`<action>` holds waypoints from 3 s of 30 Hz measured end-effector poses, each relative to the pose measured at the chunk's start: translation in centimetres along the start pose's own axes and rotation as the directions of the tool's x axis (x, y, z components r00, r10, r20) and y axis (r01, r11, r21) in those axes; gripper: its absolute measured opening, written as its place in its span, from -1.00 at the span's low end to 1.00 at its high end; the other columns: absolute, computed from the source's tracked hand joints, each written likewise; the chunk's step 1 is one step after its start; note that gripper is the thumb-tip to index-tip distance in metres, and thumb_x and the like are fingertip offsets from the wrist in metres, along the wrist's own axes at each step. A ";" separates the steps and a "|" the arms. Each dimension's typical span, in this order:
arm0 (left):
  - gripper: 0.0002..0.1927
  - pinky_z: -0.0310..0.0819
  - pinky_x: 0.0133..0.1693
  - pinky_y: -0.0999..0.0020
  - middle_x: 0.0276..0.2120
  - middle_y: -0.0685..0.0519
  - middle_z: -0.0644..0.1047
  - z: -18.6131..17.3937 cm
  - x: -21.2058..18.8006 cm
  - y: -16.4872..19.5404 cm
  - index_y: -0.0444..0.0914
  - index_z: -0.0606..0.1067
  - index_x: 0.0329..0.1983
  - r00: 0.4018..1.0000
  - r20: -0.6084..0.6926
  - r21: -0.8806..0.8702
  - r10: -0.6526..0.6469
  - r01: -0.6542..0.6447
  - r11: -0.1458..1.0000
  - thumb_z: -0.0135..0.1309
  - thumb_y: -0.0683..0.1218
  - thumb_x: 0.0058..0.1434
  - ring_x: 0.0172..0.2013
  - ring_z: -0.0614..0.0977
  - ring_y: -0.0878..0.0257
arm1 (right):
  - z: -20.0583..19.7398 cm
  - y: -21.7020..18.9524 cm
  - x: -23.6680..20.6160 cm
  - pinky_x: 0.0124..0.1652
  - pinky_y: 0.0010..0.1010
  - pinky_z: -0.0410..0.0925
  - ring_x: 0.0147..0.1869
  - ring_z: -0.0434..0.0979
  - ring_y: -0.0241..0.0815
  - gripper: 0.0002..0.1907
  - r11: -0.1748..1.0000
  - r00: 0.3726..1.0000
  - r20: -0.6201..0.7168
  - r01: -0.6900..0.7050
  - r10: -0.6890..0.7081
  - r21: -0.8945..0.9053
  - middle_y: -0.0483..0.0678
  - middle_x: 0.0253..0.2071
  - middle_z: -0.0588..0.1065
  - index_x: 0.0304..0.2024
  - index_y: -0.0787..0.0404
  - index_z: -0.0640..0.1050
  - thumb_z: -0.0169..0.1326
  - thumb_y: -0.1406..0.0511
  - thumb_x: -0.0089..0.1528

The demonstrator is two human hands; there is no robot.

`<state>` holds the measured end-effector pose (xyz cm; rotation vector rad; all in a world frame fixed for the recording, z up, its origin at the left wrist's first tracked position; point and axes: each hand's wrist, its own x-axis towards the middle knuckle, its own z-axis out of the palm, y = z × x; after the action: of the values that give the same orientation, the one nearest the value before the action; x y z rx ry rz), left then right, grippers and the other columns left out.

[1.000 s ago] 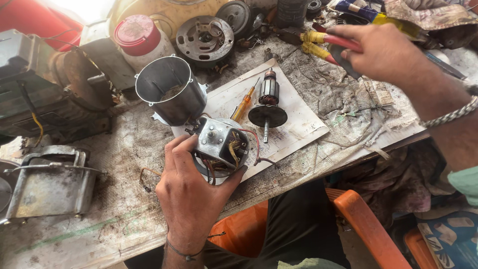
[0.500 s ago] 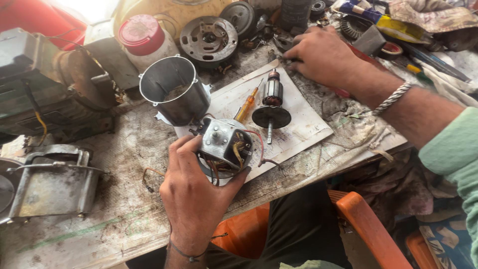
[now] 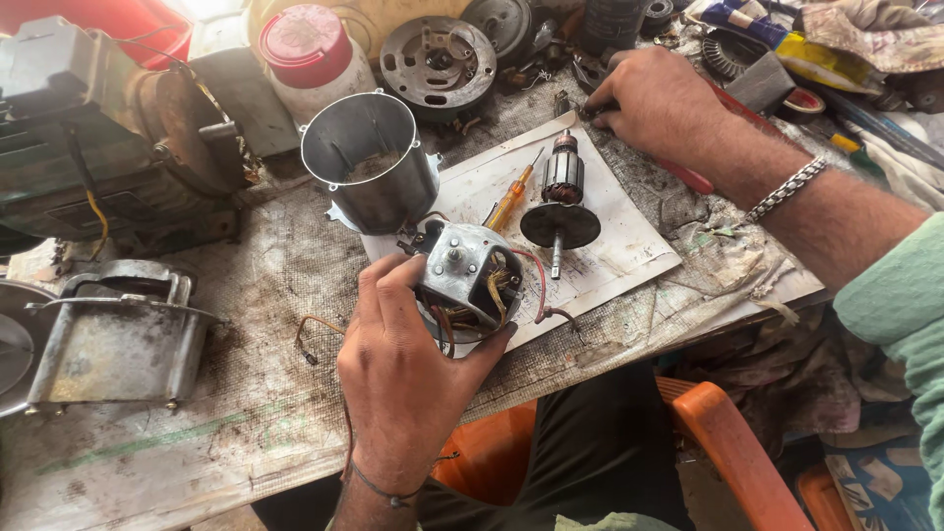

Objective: The person works on a disassembled electric motor at a cluttered workbench. They hold the motor housing and armature, apply lubricant from a tube onto the armature shaft, and use a blue abrasive strip to sand and clean the motor's commutator and housing surfaces by hand.

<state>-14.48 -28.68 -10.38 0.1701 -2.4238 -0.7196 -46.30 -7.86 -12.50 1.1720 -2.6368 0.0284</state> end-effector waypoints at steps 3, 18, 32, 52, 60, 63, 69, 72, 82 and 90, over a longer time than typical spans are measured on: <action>-0.10 0.56 -0.15 0.14 0.04 -0.14 0.47 -0.3 0.0 -0.1 -0.32 0.33 0.10 1.000 0.005 0.014 0.000 0.000 1.000 0.55 0.10 -0.22 -0.08 0.63 -0.02 | -0.1 -0.4 -0.1 -0.01 -0.15 0.46 -0.06 0.60 0.07 -0.78 1.000 1.000 -0.025 0.010 -0.009 0.020 0.05 -0.17 0.56 -0.14 0.10 0.75 0.32 0.23 0.17; -0.08 0.58 -0.18 0.15 0.02 -0.18 0.47 0.7 0.2 -0.2 -0.35 0.33 0.09 1.000 0.003 0.019 0.010 -0.010 1.000 0.56 0.12 -0.22 -0.10 0.65 -0.01 | -0.2 -0.1 0.3 -0.02 -0.10 0.47 -0.05 0.61 0.06 -0.73 0.995 0.999 0.041 0.016 -0.012 -0.101 0.05 -0.15 0.54 -0.06 0.03 0.72 0.28 0.13 0.22; -0.09 0.58 -0.18 0.14 0.03 -0.17 0.47 3.3 1.2 -0.7 -0.35 0.33 0.09 1.000 -0.006 0.010 0.019 -0.019 1.000 0.55 0.11 -0.21 -0.10 0.65 -0.02 | 3.9 1.6 3.2 0.17 0.28 0.29 0.29 0.33 0.23 -0.53 0.969 0.961 0.255 -0.045 0.109 -0.244 0.27 0.09 0.40 -0.06 0.41 0.61 0.17 0.11 0.24; -0.06 0.57 -0.16 0.11 0.03 -0.18 0.46 3.0 1.1 -3.1 -0.33 0.32 0.10 1.000 0.013 0.024 0.011 -0.011 1.000 0.56 0.13 -0.24 -0.08 0.64 -0.02 | 2.7 0.3 2.6 -0.17 -0.29 0.43 -0.19 0.55 -0.20 -0.79 0.657 0.893 0.380 -0.439 0.242 0.613 0.02 -0.28 0.59 -0.17 0.36 0.58 0.17 0.32 0.23; -0.06 0.57 -0.16 0.11 0.04 -0.19 0.45 3.9 1.0 -3.7 -0.34 0.32 0.10 1.000 0.026 0.029 0.004 -0.005 1.000 0.56 0.13 -0.23 -0.08 0.63 -0.02 | 2.8 0.5 2.7 -0.02 -0.39 0.48 -0.13 0.65 -0.23 -0.71 0.723 0.955 0.256 -0.283 0.151 0.630 0.02 -0.16 0.66 -0.03 0.31 0.64 0.23 0.35 0.20; -0.07 0.57 -0.15 0.11 0.03 -0.18 0.45 4.1 1.0 -3.8 -0.33 0.31 0.10 1.000 0.026 0.025 0.004 -0.005 1.000 0.56 0.12 -0.23 -0.08 0.63 -0.01 | 3.5 -0.4 2.8 -0.02 -0.32 0.46 -0.11 0.66 -0.18 -0.70 0.800 0.955 0.202 -0.291 0.215 0.525 0.06 -0.15 0.66 -0.02 0.27 0.66 0.26 0.32 0.20; -0.07 0.56 -0.14 0.11 0.02 -0.17 0.46 4.9 1.2 -3.9 -0.33 0.32 0.10 1.000 0.016 0.016 0.012 -0.012 1.000 0.56 0.11 -0.24 -0.07 0.63 -0.02 | 4.6 -1.4 3.5 -0.03 -0.24 0.45 -0.13 0.67 -0.11 -0.74 0.843 0.933 0.214 -0.355 0.290 0.404 0.09 -0.20 0.65 -0.06 0.23 0.69 0.26 0.26 0.24; -0.07 0.56 -0.13 0.11 0.02 -0.17 0.46 5.1 1.1 -3.9 -0.33 0.32 0.10 1.000 0.011 0.013 0.014 -0.014 1.000 0.56 0.11 -0.24 -0.07 0.63 -0.03 | 4.5 -1.5 3.7 -0.05 -0.24 0.47 -0.17 0.68 -0.12 -0.75 0.830 0.923 0.229 -0.379 0.309 0.409 0.08 -0.24 0.66 -0.08 0.22 0.70 0.26 0.24 0.24; -0.07 0.34 0.22 -0.08 0.06 -0.15 0.46 6.4 0.3 -2.3 -0.32 0.30 0.20 0.994 -0.057 0.043 0.097 -0.095 0.995 0.53 0.04 -0.16 0.05 0.60 -0.09 | 4.5 -0.4 3.0 -0.12 -0.24 0.52 -0.26 0.69 -0.15 -0.76 0.810 0.884 0.298 -0.455 0.360 0.371 0.04 -0.30 0.65 -0.12 0.20 0.70 0.27 0.21 0.24; 0.12 -0.12 0.39 -0.34 0.27 -0.30 0.31 5.8 -0.2 0.8 -0.37 0.21 0.35 0.998 0.056 0.180 0.011 -0.021 0.983 0.50 0.08 -0.24 0.26 0.41 -0.27 | 5.2 3.1 1.3 -0.23 -0.34 0.51 -0.35 0.65 -0.22 -0.73 0.742 0.893 0.400 -0.410 0.207 0.530 0.05 -0.36 0.66 -0.15 0.28 0.71 0.31 0.24 0.17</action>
<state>-17.64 -25.29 -14.00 0.2049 -2.5396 -0.5021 -50.60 -7.32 -16.91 0.9113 -3.2135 0.8877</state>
